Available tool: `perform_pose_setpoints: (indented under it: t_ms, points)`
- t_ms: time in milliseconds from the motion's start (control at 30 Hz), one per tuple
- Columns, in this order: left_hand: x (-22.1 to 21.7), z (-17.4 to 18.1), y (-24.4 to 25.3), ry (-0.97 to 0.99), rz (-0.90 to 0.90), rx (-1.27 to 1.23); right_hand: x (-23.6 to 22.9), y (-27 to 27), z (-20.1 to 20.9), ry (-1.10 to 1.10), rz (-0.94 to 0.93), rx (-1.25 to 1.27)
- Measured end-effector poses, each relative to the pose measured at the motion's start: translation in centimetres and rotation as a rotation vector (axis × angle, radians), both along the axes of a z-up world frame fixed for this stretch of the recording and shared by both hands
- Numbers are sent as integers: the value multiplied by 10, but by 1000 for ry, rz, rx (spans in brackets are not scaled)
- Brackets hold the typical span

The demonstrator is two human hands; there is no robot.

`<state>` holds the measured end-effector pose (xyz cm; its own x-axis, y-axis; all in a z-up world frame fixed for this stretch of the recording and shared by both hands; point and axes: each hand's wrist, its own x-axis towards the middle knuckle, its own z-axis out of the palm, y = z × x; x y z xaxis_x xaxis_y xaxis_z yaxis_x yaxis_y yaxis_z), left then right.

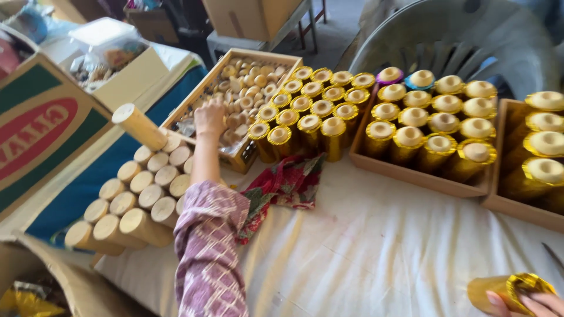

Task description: Wrap cardboard tubes with gold foil paper and secure with tape.

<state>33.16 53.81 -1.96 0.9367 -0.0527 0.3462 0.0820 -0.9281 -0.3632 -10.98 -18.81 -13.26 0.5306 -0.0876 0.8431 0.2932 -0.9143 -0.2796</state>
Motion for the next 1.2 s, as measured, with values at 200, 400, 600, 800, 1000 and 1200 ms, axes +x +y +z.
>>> perform_pose_setpoints:
  t_ms: [200, 400, 600, 800, 1000, 1200]
  points:
    - [-35, 92, -53, 59, -116, -167, -23, 64, 69, -5, -123, -37]
    - [-129, 197, -148, -117, -546, -554, -20, 87, 95, 25, -95, -32]
    - [-318, 205, -310, -57, -1140, -954, -33, 104, 157, -36, 9, -72]
    - [-393, 160, -430, 309, -1384, -1007, -42, 97, 153, -16, 39, -44]
    - [-378, 138, -475, 443, -1320, -1015, -36, 94, 151, -39, 64, 56]
    - [-354, 114, -485, 482, -1296, -1042, -32, 88, 143, -43, 109, 172]
